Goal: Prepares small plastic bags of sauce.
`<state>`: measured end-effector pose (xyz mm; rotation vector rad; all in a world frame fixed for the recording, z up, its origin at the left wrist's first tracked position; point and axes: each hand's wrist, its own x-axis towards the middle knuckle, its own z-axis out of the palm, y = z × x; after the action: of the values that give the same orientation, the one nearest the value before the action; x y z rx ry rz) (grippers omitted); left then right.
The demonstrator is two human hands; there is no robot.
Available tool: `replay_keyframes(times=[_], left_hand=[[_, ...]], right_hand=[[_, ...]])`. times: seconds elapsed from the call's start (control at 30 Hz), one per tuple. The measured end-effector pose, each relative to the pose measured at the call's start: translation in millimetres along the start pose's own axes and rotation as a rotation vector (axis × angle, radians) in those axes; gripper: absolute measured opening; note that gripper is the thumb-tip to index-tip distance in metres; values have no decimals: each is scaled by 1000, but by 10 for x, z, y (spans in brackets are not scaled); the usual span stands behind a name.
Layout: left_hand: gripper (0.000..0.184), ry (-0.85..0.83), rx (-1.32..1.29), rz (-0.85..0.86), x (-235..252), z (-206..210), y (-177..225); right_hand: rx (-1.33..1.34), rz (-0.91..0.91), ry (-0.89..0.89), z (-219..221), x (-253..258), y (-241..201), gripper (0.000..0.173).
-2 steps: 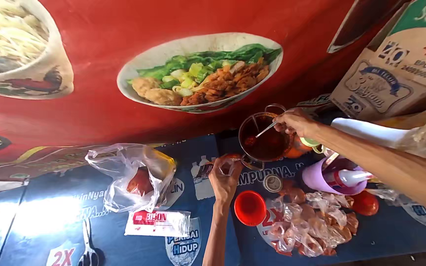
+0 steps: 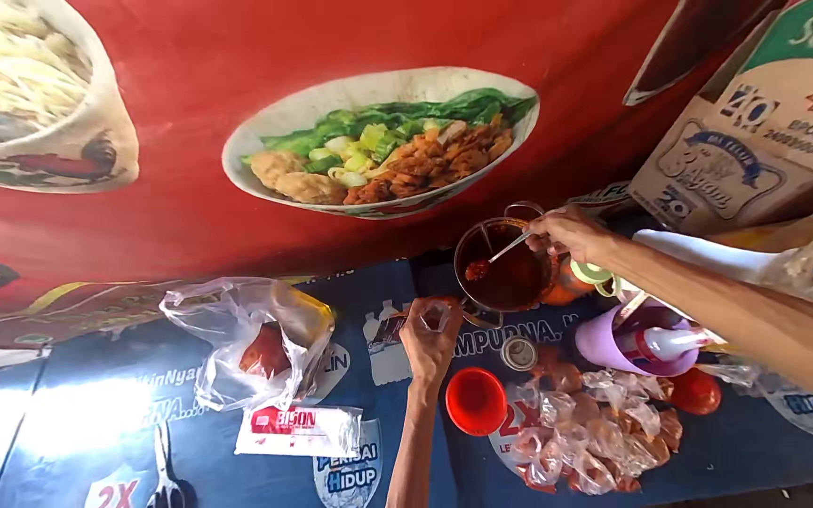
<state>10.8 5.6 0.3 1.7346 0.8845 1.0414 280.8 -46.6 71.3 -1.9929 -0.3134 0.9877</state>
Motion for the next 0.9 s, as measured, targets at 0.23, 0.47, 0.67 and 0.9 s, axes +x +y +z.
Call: replay_keyframes(times=[0.23,0.47,0.67,0.9], left_hand=[[20,-70,128,52,338,201,75],[20,-94,162,49,618,430,152],[22,-124,174,50,762,611,242],[23,-158,125,30,849,749,269]], right_hand=[[33,-80,6,-289,-128,-254,17],[115,-195,11,-456,-276,-523,17],[127,-271,-12,-503,-421,-689,17],[99,-344,-45,-477,-447,-706,17]])
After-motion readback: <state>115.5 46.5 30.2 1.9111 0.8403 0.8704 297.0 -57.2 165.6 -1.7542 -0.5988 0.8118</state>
